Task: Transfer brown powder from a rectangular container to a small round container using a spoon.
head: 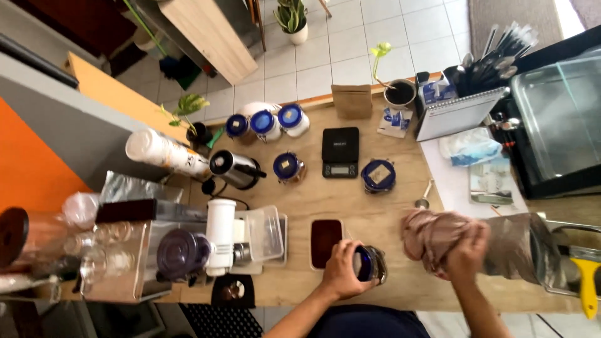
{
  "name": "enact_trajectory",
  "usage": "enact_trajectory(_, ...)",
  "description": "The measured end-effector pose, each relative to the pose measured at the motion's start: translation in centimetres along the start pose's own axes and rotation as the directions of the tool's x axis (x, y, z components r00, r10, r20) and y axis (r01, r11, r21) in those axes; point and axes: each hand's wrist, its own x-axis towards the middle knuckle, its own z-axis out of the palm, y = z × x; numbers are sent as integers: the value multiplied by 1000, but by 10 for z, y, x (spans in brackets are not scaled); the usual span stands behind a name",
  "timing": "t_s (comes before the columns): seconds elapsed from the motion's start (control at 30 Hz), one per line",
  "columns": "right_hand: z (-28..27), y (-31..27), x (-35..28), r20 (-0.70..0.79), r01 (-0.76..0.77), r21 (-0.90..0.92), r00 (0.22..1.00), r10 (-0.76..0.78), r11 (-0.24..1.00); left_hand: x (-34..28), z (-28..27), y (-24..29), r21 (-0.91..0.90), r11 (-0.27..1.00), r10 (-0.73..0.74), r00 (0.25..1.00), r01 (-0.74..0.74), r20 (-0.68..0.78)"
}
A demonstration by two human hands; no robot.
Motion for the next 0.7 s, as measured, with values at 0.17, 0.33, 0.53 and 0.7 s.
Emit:
enact_trajectory(0.17,-28,-99,30,-104,263,53,961,-257,963,-8,54,-12,121,965,211,962,-233,174)
enact_trajectory(0.33,-12,-52,62,-2,122,73,992,-123,990,-4,87,-10,191,933,292,952,-305,94)
enact_trajectory(0.53,34,208,-7,309,33,-93,951,-3,995,11,119,-27,368,880,275,954,-299,117)
enact_trajectory(0.7,40,165,-70,509,-231,-430,736,446,873,28,124,-23,434,834,293,940,-340,173)
